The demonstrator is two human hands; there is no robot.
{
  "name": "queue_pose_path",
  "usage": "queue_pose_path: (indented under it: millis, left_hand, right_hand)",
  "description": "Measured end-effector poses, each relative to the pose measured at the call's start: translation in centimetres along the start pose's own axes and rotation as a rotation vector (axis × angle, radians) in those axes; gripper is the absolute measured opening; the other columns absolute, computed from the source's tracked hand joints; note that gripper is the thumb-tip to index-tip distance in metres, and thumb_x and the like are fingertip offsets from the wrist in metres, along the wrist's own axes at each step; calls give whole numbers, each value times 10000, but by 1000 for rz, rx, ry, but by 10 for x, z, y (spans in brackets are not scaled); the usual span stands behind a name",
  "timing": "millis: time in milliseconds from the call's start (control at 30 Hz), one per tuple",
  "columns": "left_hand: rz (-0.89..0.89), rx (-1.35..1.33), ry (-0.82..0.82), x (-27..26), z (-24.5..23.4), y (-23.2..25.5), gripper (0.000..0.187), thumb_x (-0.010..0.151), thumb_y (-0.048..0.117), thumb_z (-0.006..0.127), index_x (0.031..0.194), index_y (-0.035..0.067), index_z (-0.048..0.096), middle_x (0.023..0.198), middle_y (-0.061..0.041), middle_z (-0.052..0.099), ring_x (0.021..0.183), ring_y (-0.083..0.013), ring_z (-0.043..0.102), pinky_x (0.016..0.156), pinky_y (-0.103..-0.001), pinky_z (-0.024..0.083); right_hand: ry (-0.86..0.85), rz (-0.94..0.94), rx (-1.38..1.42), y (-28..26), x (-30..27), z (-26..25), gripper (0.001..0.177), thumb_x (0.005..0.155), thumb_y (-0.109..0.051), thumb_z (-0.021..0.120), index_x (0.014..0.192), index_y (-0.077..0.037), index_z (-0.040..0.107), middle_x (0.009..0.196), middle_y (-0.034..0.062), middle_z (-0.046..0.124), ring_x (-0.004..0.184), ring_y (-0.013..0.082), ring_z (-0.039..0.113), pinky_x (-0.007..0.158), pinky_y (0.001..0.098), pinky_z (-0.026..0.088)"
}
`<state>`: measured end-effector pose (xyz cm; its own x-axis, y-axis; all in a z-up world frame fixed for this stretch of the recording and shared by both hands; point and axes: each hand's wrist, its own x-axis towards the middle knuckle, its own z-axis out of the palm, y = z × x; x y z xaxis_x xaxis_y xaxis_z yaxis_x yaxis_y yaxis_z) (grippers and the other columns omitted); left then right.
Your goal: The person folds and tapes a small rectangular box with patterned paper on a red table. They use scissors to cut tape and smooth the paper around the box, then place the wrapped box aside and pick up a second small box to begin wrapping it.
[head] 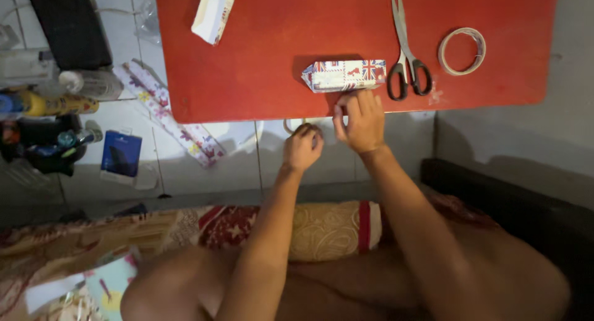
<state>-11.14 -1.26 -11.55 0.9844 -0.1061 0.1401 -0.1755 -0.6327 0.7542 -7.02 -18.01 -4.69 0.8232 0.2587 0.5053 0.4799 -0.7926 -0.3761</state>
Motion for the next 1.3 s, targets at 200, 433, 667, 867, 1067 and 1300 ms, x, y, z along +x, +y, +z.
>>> queue_pose_path:
  millis: [200,433,667,867,1067,1300]
  left_hand:
    - [-269,357,-514,-1,41,-49,313,898,268,622,1163,106,661,1295,-189,603,1180,-372,606,984,-473,535]
    - [-411,325,-746,-10,94,-91,554,822,209,614,1372,142,600,1632,-228,281,1530,-407,243,1116,-572,392]
    - [-368,234,-431,-5,108,-107,605,896,227,600,1486,146,497,1659,-183,328,1556,-363,281,1201,-512,341]
    - [-307,144,-201,-5,85,-113,657,959,242,588,1585,150,410,1683,-145,367,1578,-325,314,1275,-461,298]
    - [-301,154,-340,3,91,-102,496,1022,231,512,1497,88,492,1548,-187,522,1451,-339,482,1201,-461,395]
    - [-338,132,-929,43,37,-3,393,881,215,642,1239,54,616,1189,-243,669,1081,-396,657,900,-487,527]
  right_hand:
    - [132,105,-78,-5,14,18,169,928,-188,715,962,-88,583,929,103,578,850,322,563,736,440,416]
    - [162,164,-162,-2,7,32,195,974,-288,611,956,-95,588,906,112,579,809,325,564,714,449,401]
    - [197,129,-198,0,8,33,226,966,-316,590,938,-92,589,879,117,585,764,330,563,693,450,391]
    - [206,136,-198,-1,10,35,259,965,-337,576,912,-83,579,833,98,568,731,307,548,674,441,381]
    - [188,129,-220,7,2,36,254,961,-340,584,904,-92,589,822,116,556,724,317,544,671,448,386]
    - [130,148,-85,-7,16,18,190,934,-252,670,968,-83,589,934,136,574,819,358,561,704,469,394]
